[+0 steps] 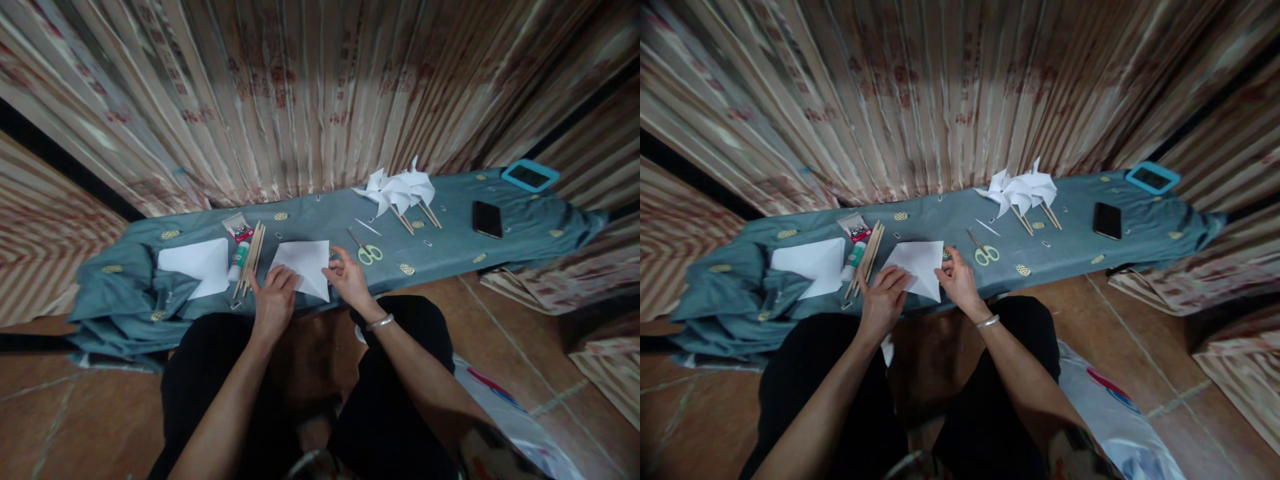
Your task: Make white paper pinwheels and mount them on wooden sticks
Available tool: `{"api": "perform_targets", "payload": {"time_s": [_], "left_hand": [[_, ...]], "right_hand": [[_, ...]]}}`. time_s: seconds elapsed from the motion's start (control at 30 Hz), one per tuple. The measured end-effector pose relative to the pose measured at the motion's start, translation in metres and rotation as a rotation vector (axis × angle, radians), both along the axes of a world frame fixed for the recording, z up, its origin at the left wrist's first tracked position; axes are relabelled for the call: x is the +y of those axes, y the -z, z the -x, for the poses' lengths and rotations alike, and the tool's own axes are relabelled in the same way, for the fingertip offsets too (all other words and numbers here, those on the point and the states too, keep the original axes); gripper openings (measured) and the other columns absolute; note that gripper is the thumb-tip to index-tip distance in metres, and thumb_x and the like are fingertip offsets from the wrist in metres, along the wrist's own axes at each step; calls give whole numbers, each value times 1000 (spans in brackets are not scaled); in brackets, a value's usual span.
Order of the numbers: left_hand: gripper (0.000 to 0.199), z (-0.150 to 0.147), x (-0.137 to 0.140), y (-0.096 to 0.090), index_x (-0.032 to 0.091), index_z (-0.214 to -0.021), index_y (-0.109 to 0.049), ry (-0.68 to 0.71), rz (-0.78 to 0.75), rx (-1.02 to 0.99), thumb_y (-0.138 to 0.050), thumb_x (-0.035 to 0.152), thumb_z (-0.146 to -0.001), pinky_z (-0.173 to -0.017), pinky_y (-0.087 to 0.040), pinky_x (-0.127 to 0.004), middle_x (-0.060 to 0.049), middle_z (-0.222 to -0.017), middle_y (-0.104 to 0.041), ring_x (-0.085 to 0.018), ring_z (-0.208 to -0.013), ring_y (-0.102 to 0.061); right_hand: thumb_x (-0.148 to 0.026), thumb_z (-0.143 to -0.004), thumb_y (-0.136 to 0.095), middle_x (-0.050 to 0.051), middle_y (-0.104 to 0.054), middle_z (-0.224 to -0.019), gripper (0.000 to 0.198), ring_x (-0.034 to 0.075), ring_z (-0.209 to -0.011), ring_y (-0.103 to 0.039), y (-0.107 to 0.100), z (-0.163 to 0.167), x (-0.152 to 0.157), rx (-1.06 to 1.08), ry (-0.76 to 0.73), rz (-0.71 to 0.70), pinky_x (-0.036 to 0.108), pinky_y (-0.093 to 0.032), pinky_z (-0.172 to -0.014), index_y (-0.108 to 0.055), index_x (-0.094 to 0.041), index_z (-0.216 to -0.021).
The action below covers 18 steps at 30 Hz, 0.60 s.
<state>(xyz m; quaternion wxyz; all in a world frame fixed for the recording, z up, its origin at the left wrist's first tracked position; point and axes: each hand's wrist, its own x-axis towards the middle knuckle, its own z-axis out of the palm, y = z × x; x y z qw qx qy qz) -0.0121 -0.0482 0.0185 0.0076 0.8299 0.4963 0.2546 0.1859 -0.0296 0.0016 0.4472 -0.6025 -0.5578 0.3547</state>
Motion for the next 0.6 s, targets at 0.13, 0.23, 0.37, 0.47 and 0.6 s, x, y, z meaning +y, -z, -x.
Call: {"api": "perform_targets", "payload": {"time_s": [0.13,0.23,0.37,0.47,0.6], "left_hand": [[30,1,0,2,28,-99,-73,15,12,21,-55,10,-84,-113,5,-72,-4,-113,-73,-31,-125,-55],[26,2,1,5,29,-95,-74,29,6,23,-56,12,-86,-111,7,-74,-2,-111,-74,-31,-123,-57],[25,3,2,7,29,-97,-74,64,3,15,-57,13,-87,-112,4,-74,-2,-112,-74,-31,-122,-57],[26,3,0,9,29,-99,-73,79,-10,3,-57,12,-88,-112,2,-73,-3,-113,-74,-31,-123,-57],[27,2,-2,9,29,-101,-72,113,-18,3,-56,11,-88,-112,-1,-72,-3,-114,-74,-29,-122,-58]], "right_hand": [[-23,-81,-61,6,-72,-101,65,15,-60,-66,-2,2,-14,-10,-43,81,31,-59,-63,-36,-21,-141],[-20,-85,-57,19,-59,-132,65,25,-97,-69,-8,-2,-23,-328,-43,-83,43,-54,-91,-34,-16,-146],[-3,-87,-41,20,-26,-158,58,34,-147,-24,-15,-7,-31,-778,-98,-292,55,-32,-111,-44,-18,-143],[0,-86,-42,19,-24,-159,61,33,-150,-13,-19,-7,-36,-926,-223,-342,57,-27,-113,-46,-22,-142],[-6,-90,-46,15,-30,-158,48,32,-151,-10,-24,-4,-38,-976,-205,-402,59,-19,-115,-55,-24,-134]]}}
